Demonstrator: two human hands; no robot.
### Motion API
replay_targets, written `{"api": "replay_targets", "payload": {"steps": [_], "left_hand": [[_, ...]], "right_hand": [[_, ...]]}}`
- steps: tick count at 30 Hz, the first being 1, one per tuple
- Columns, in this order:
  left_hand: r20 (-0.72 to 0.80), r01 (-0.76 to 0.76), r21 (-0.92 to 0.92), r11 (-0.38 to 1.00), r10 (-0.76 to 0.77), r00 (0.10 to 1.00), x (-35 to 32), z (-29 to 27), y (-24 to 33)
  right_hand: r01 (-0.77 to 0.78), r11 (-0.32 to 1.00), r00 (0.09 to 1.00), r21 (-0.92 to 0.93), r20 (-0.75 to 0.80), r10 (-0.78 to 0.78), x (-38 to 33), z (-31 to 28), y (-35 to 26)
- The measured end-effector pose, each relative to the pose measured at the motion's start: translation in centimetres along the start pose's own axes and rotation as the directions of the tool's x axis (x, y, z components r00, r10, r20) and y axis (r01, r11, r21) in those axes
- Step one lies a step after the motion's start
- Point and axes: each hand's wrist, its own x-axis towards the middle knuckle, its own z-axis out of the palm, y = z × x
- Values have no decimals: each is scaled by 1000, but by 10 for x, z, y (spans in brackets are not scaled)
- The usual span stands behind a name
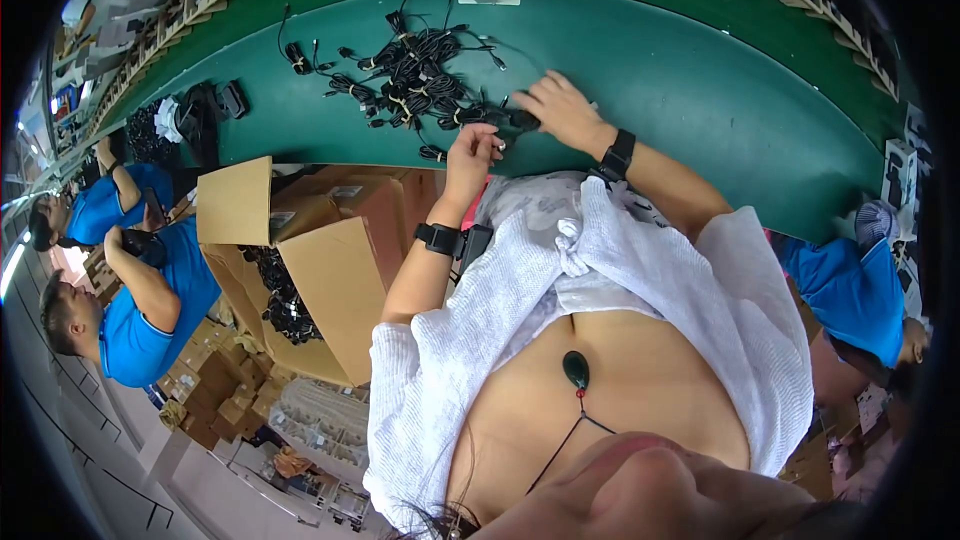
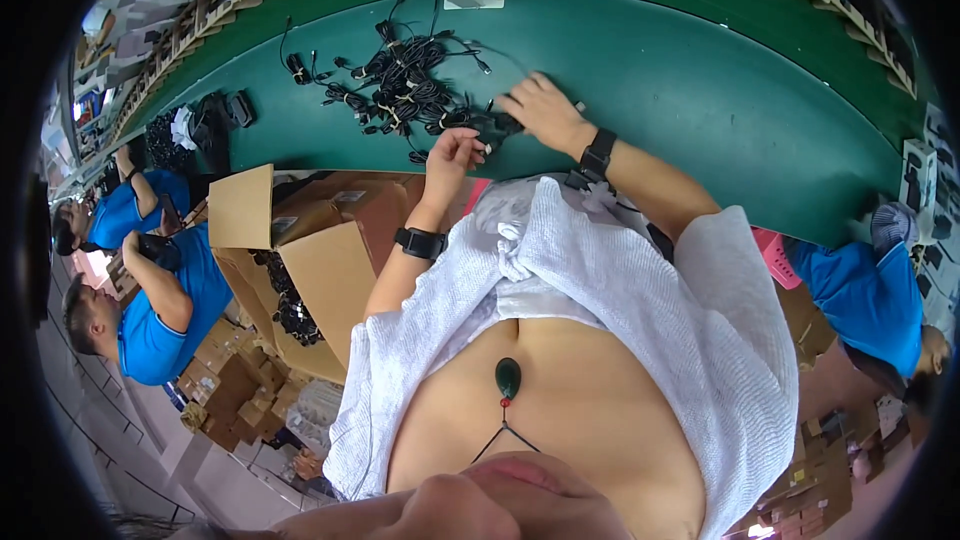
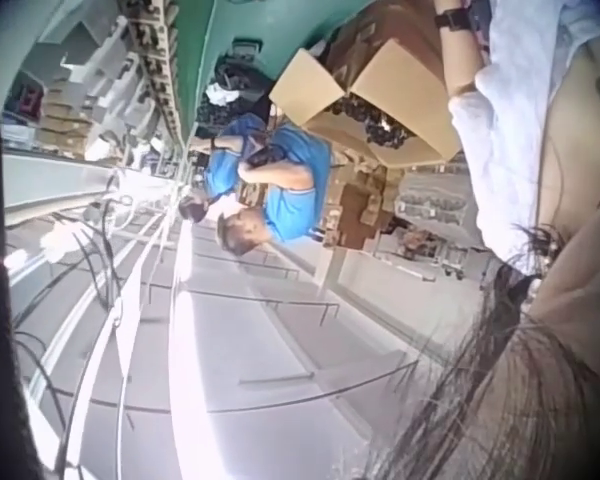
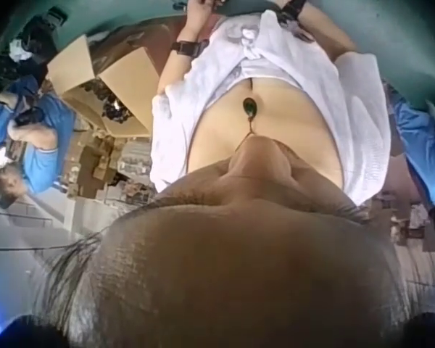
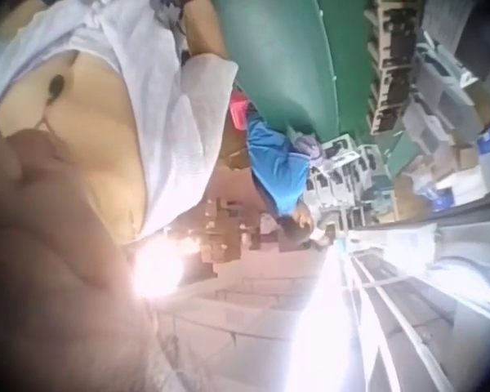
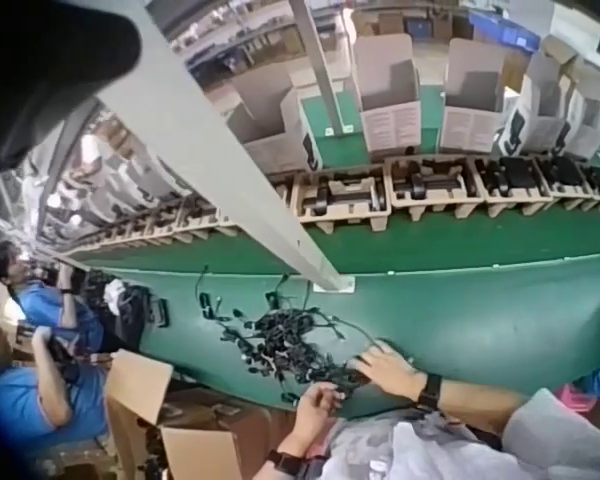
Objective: The person picks up a cable and a base plate, fits them together, and places the assembly onto a stack. After repeating this, they gather more base plates from a box and return to the table to continue the assembly.
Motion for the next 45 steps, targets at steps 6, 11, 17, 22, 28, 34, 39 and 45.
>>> {"api": "replay_targets", "payload": {"steps": [6,11,17,22,28,34,39,45], "left_hand": [[46,-62,32,998,61,997,-4,-15,15],[365,-26,-52,998,43,930,-11,-2,60],[778,213,-268,940,81,623,3,62,104],[616,352,-496,794,35,787,32,81,107],[589,200,-268,942,-4,808,34,103,117],[568,45,-232,972,97,817,33,114,133],[556,4,-60,998,30,831,35,95,116],[437,77,-58,995,-44,898,24,79,93]], "right_hand": [[-25,1000,995,1,97,25,-15,-34,21],[-346,709,895,614,-10,445,-23,-75,17],[144,-318,725,937,118,679,-19,-135,-19],[206,-532,896,821,61,440,-51,-134,-18],[-247,108,830,963,153,536,-69,-134,-35],[-456,599,590,659,-280,757,-79,-168,30],[-659,746,612,101,-505,609,-57,-211,130],[-641,765,651,56,-488,581,11,-257,216]]}}
